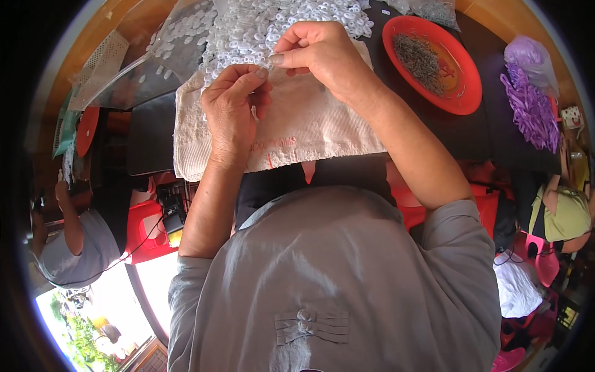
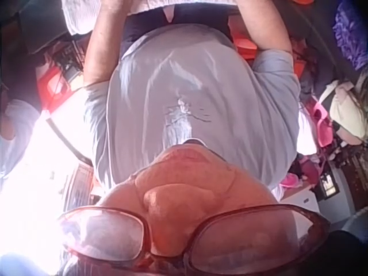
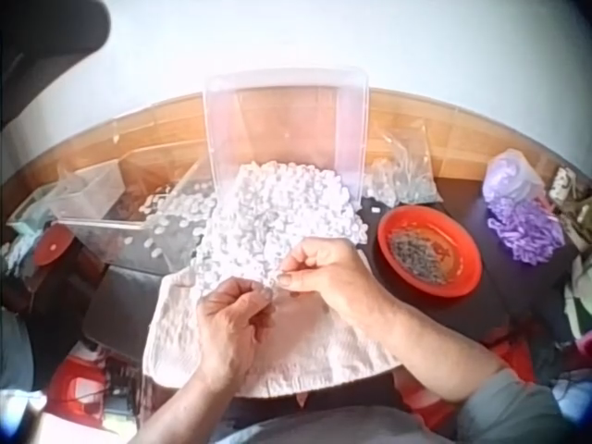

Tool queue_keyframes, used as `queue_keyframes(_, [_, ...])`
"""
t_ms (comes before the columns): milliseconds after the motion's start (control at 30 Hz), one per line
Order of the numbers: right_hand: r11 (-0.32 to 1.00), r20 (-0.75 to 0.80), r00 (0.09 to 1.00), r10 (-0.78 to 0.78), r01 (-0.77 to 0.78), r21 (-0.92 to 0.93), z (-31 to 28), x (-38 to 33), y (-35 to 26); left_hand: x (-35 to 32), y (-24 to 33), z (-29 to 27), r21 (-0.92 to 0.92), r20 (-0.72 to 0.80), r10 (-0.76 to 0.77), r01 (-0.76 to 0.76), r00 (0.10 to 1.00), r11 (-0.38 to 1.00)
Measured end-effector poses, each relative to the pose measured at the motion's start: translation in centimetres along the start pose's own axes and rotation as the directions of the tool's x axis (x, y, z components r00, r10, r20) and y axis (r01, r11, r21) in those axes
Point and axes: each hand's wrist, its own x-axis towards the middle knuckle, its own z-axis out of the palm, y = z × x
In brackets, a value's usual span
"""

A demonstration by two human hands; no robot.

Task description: Manually assembling small white plastic components by joining parts and pins on a workbench.

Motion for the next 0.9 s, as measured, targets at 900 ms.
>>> queue_keyframes(900, [0.996, 0.144, 0.985, 0.091, -0.092, 0.0, -0.09, -0.17, -0.31, 0.03, -0.16, -0.03, -0.018, 0.05, 0.003, -0.002, 0.999, 1.0])
